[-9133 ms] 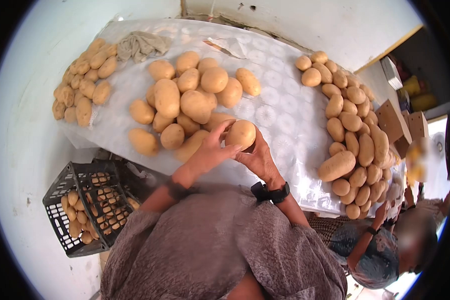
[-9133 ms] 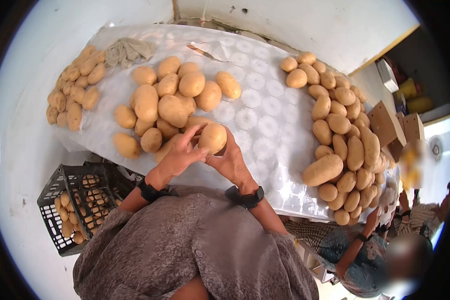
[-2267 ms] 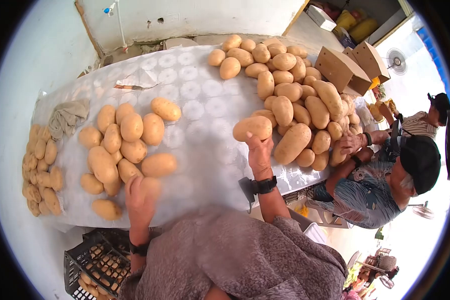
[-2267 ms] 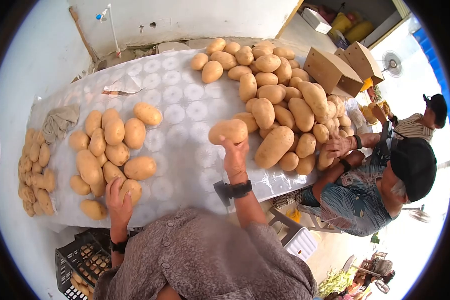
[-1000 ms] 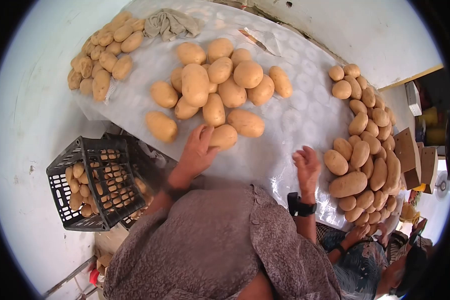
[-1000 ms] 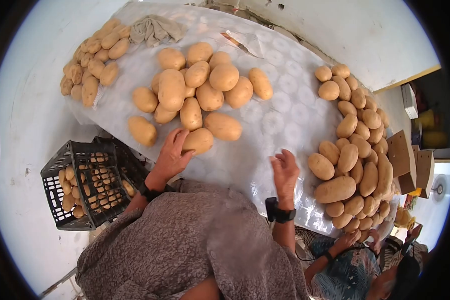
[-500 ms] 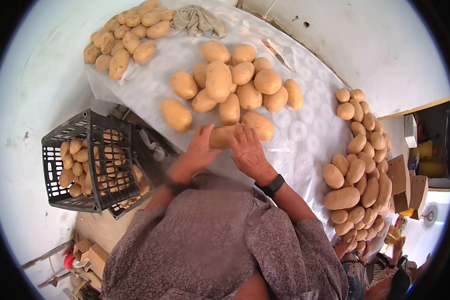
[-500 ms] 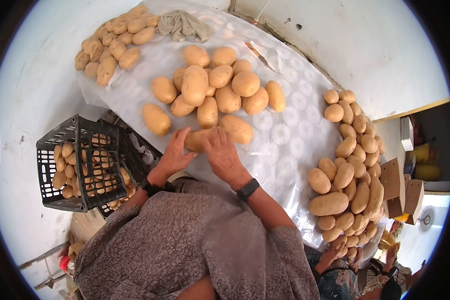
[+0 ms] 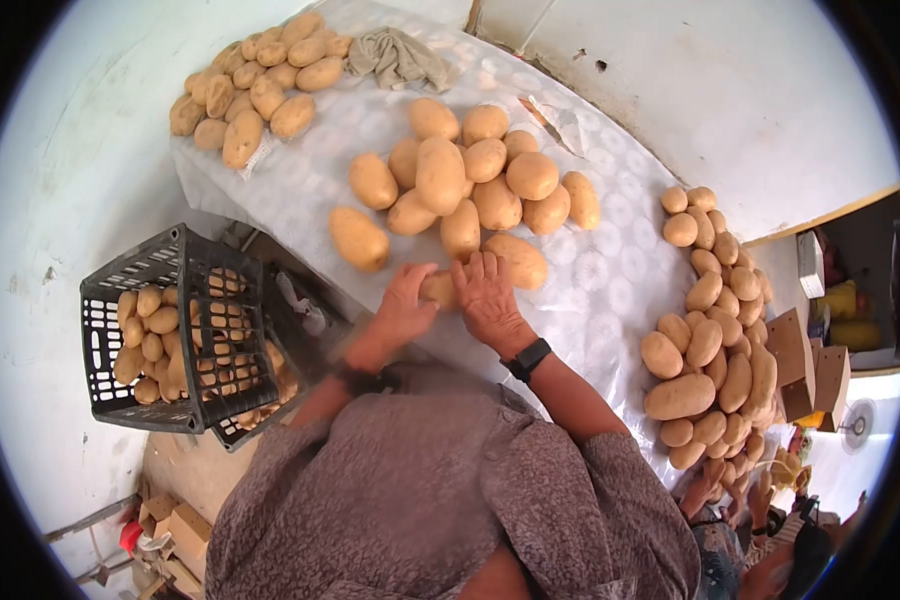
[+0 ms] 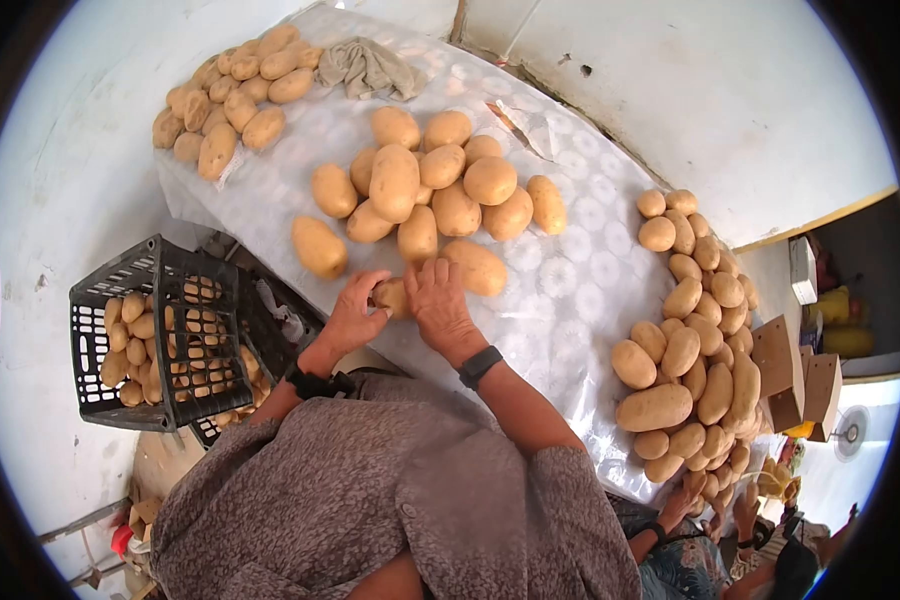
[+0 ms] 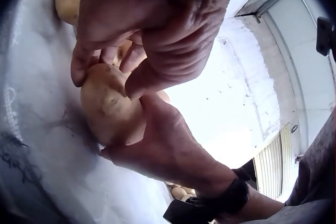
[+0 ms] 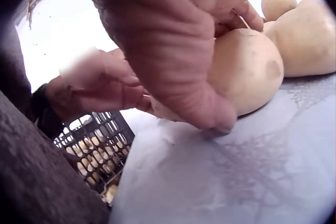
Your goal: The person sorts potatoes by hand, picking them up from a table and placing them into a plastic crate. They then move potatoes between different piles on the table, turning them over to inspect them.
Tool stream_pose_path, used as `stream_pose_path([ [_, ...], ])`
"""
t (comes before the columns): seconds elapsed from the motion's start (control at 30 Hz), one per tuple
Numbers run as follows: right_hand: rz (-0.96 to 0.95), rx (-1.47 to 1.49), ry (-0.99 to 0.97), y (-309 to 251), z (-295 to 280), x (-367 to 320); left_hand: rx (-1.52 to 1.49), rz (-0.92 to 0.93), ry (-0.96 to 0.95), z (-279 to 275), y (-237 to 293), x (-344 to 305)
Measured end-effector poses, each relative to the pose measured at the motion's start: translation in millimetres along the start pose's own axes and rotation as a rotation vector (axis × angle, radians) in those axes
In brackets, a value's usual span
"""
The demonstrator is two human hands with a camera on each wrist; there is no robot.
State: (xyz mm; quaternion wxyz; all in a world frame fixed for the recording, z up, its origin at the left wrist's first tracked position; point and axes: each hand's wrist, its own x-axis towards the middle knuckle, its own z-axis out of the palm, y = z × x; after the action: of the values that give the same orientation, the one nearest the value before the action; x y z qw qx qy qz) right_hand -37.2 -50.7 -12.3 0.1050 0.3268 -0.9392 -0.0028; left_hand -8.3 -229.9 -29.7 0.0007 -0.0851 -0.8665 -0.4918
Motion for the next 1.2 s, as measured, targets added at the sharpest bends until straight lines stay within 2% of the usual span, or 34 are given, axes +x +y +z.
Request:
stream_pose_path([
  [0.07,0.017,0.059,-0.010,5.0,-0.1,-4.8,-0.156,-0.044,-0.022,-5.6,14.0,2.1],
  [0.13,0.088,0.312,0.098,6.8,-3.4,-15.3,-0.263,-0.025,-0.037,-12.8,22.7,6.7],
  [0.17,0.102,0.300,0.102,7.7,-6.2,-19.9,-0.367,-0.023,-0.044,-14.2,27.5,9.1],
  [0.23,0.240,0.557,0.268,7.7,-27.2,-22.9,-0.486,-0.009,-0.055,-10.9,39.6,14.0],
  [0.27,0.252,0.544,0.278,11.7,-44.4,-23.3,-0.601,-0.008,-0.054,-8.6,46.2,16.7],
  [0.33,0.410,1.019,0.174,20.1,-85.7,-23.7,-0.569,0.036,-0.106,-6.2,60.3,18.3],
  [0.37,0.435,1.005,0.195,26.5,-84.0,-28.9,-0.534,0.069,-0.147,-3.2,65.1,18.9],
  [0.47,0.569,1.568,0.308,43.1,-84.0,-51.7,-0.442,0.130,-0.244,12.4,68.6,18.4],
  [0.5,0.614,1.542,0.356,47.8,-84.1,-61.3,-0.452,0.157,-0.300,17.7,68.8,18.6],
  [0.57,0.797,1.742,0.400,56.7,-74.5,-82.5,-0.375,0.102,-0.327,27.1,67.9,17.2],
  [0.6,0.810,1.839,0.497,60.5,-62.7,-94.0,-0.386,0.123,-0.370,32.0,68.5,16.6],
  [0.67,0.848,1.855,0.647,74.0,-53.0,-117.3,-0.396,0.039,-0.384,38.8,70.0,17.4],
  [0.77,0.918,1.904,0.860,88.1,-57.4,-146.6,-0.333,0.015,-0.413,47.4,73.3,20.0],
  [0.87,1.033,1.855,1.038,100.2,-64.7,-182.2,-0.245,0.133,-0.409,54.4,70.7,22.3],
  [0.9,1.080,1.794,1.111,104.5,-67.8,-193.4,-0.248,0.144,-0.424,56.9,68.2,22.3],
  [0.97,1.128,1.741,1.133,116.3,-73.5,-217.6,-0.236,0.127,-0.404,61.8,63.8,23.4],
  [1.03,1.222,1.648,1.288,127.1,-77.6,-236.9,-0.212,0.145,-0.415,64.4,65.1,24.5],
  [1.17,1.215,1.583,1.492,135.1,-90.6,-273.5,-0.175,0.161,-0.410,71.2,67.1,22.2],
  [1.2,1.199,1.535,1.471,137.9,-95.3,-280.3,-0.176,0.165,-0.412,72.5,66.8,21.7],
])
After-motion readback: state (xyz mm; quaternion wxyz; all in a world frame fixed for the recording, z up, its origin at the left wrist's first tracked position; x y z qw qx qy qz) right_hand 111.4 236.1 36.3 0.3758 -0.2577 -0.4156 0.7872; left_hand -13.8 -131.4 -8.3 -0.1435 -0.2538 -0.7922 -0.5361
